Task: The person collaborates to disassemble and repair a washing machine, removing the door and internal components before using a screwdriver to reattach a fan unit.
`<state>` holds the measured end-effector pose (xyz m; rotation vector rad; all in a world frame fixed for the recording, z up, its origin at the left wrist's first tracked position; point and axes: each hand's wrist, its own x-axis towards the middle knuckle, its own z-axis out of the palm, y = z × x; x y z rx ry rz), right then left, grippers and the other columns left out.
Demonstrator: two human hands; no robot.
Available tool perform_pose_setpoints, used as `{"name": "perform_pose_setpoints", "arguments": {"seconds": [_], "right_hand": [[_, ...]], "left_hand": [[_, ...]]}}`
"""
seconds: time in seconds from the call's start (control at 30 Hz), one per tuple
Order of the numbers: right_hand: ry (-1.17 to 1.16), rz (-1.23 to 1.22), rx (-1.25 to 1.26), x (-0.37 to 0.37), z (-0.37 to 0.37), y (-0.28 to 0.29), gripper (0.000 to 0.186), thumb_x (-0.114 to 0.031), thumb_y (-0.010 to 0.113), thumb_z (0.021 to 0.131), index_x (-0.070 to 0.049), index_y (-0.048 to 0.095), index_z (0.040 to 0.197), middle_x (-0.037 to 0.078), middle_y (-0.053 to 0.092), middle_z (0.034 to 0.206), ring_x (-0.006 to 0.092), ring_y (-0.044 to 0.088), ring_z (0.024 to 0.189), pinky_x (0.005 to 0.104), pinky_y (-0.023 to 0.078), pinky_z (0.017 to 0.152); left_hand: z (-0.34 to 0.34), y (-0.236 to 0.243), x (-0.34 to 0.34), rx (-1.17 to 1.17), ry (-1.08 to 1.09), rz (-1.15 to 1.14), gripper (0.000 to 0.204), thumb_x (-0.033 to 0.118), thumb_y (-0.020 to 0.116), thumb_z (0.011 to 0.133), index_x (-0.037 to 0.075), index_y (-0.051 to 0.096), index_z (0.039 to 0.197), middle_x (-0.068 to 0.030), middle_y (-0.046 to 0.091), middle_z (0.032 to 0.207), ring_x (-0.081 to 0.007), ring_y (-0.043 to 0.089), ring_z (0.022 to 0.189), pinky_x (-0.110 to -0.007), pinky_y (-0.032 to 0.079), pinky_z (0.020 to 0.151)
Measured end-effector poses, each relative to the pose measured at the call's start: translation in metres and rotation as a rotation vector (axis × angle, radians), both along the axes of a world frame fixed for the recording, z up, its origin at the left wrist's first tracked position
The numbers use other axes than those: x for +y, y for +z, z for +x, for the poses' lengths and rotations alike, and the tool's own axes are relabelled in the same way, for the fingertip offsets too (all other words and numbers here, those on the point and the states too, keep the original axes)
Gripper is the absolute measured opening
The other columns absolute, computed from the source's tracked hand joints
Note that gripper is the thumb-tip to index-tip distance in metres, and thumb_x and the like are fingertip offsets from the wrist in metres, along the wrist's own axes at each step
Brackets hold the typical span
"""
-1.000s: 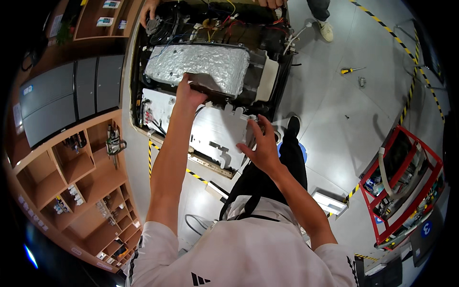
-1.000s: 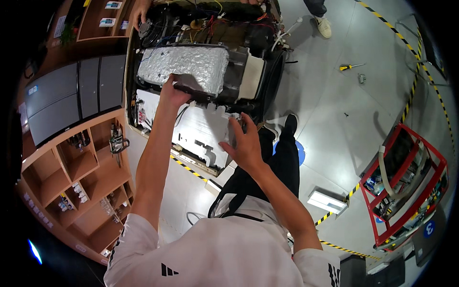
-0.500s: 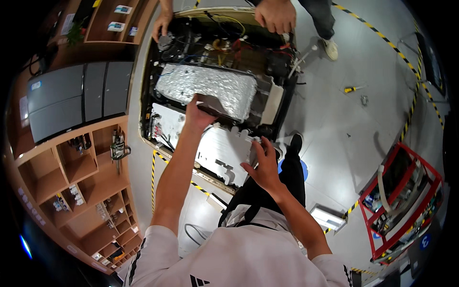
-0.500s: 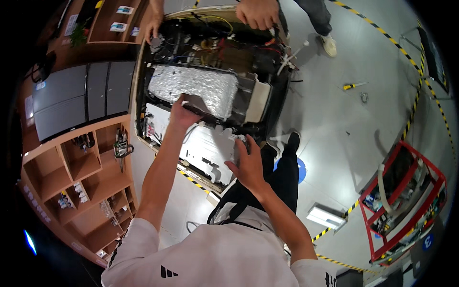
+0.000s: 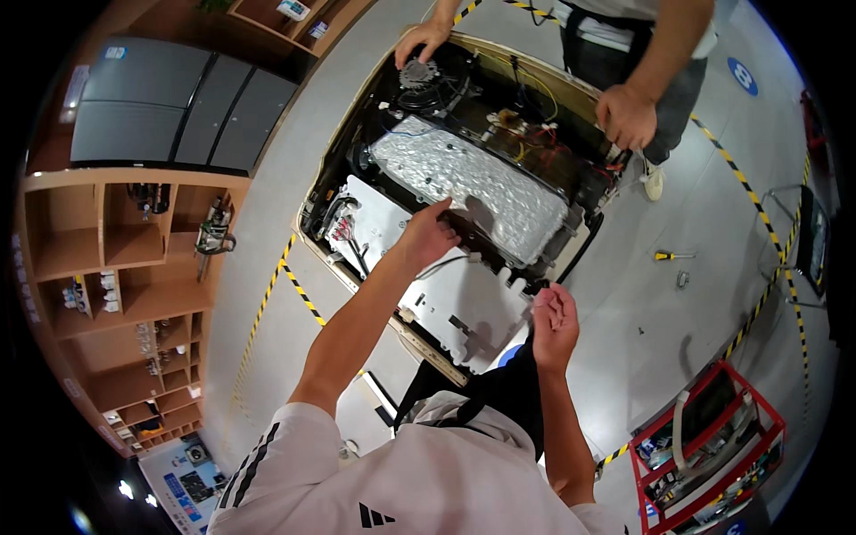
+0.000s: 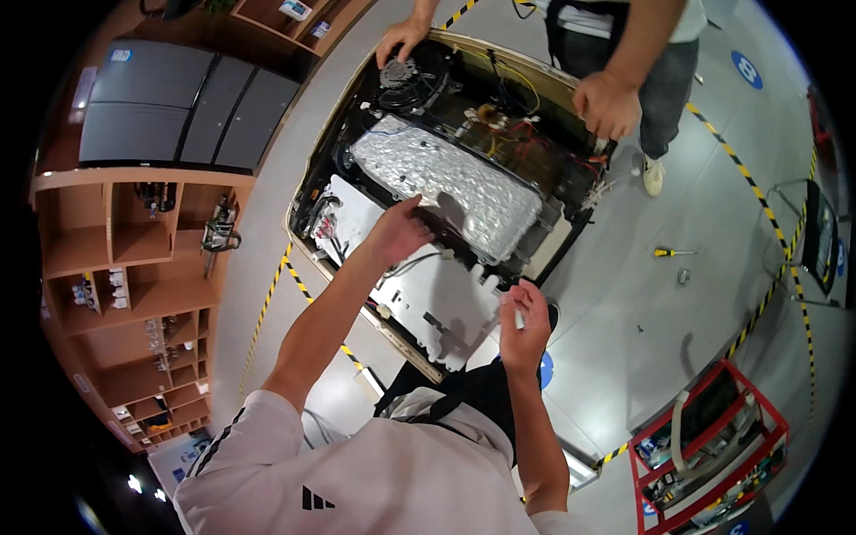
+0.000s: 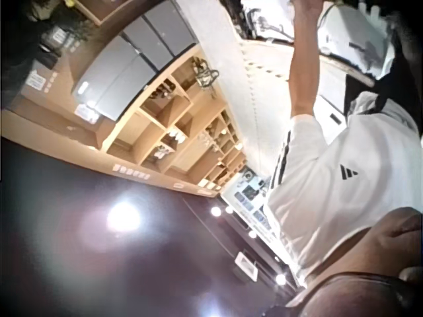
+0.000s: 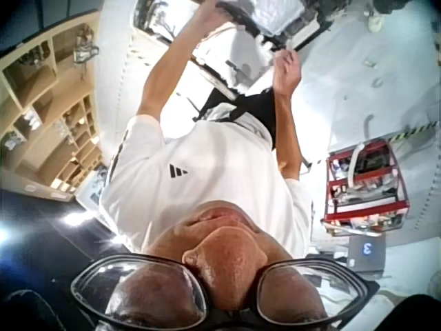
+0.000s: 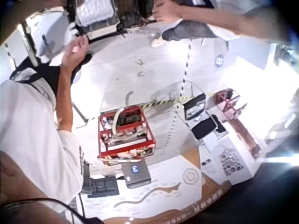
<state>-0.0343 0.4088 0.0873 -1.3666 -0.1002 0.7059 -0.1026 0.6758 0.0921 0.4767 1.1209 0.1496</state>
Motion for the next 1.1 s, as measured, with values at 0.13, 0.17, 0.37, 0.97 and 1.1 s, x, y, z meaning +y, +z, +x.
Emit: {"name": "perform_pose_setpoints", "arguments": {"seconds": [0.13, 0.17, 0.37, 0.97, 1.1], "right_hand": [[-0.134, 0.334, 0.605, 0.048, -0.002, 0.047, 0.041, -0.021, 0.048, 0.095, 0.007, 0.041, 0.125, 0.019, 0.051, 0.122, 0.0256, 0.050, 0.114, 0.0381, 0.039, 0.101], [-0.172, 0.361, 0.699, 0.062, -0.005, 0.050, 0.040, -0.023, 0.048, 0.095, 0.007, 0.042, 0.121, 0.019, 0.051, 0.122, 0.0269, 0.050, 0.114, 0.0390, 0.038, 0.102], [-0.401, 0.359, 0.877, 0.105, -0.022, 0.030, 0.043, -0.027, 0.050, 0.094, 0.010, 0.042, 0.112, 0.025, 0.046, 0.121, 0.0339, 0.044, 0.120, 0.0409, 0.034, 0.106], [-0.886, 0.039, 0.625, 0.143, 0.001, -0.017, 0.036, -0.020, 0.038, 0.095, -0.001, 0.043, 0.125, 0.019, 0.043, 0.131, 0.0358, 0.040, 0.122, 0.0551, 0.029, 0.104], [-0.972, -0.064, 0.623, 0.152, 0.008, -0.021, 0.035, -0.019, 0.038, 0.095, -0.001, 0.045, 0.124, 0.019, 0.047, 0.128, 0.0357, 0.045, 0.118, 0.0544, 0.031, 0.103]], "left_hand": [[-0.024, 0.034, 0.005, -0.079, -0.084, 0.163, 0.045, 0.022, 0.057, 0.089, -0.003, 0.039, 0.122, -0.0159, 0.046, 0.121, -0.0263, 0.045, 0.117, -0.039, 0.036, 0.099], [-0.033, 0.038, 0.014, -0.135, -0.113, 0.191, 0.047, 0.021, 0.056, 0.090, -0.001, 0.038, 0.128, -0.0142, 0.047, 0.124, -0.0249, 0.042, 0.122, -0.037, 0.034, 0.102], [-0.093, 0.057, 0.088, -0.210, -0.390, 0.752, 0.027, 0.013, 0.050, 0.094, 0.000, 0.053, 0.117, -0.0089, 0.053, 0.122, -0.0157, 0.048, 0.115, -0.030, 0.035, 0.100], [-0.184, -0.010, 0.281, 0.258, -0.657, 1.642, 0.053, 0.023, 0.060, 0.087, -0.001, 0.039, 0.129, -0.0249, 0.047, 0.123, -0.0390, 0.047, 0.113, -0.039, 0.039, 0.096], [-0.183, -0.008, 0.281, 0.213, -0.616, 1.313, 0.051, 0.030, 0.057, 0.089, -0.002, 0.042, 0.126, -0.0243, 0.052, 0.116, -0.0382, 0.052, 0.106, -0.040, 0.042, 0.091]]}}
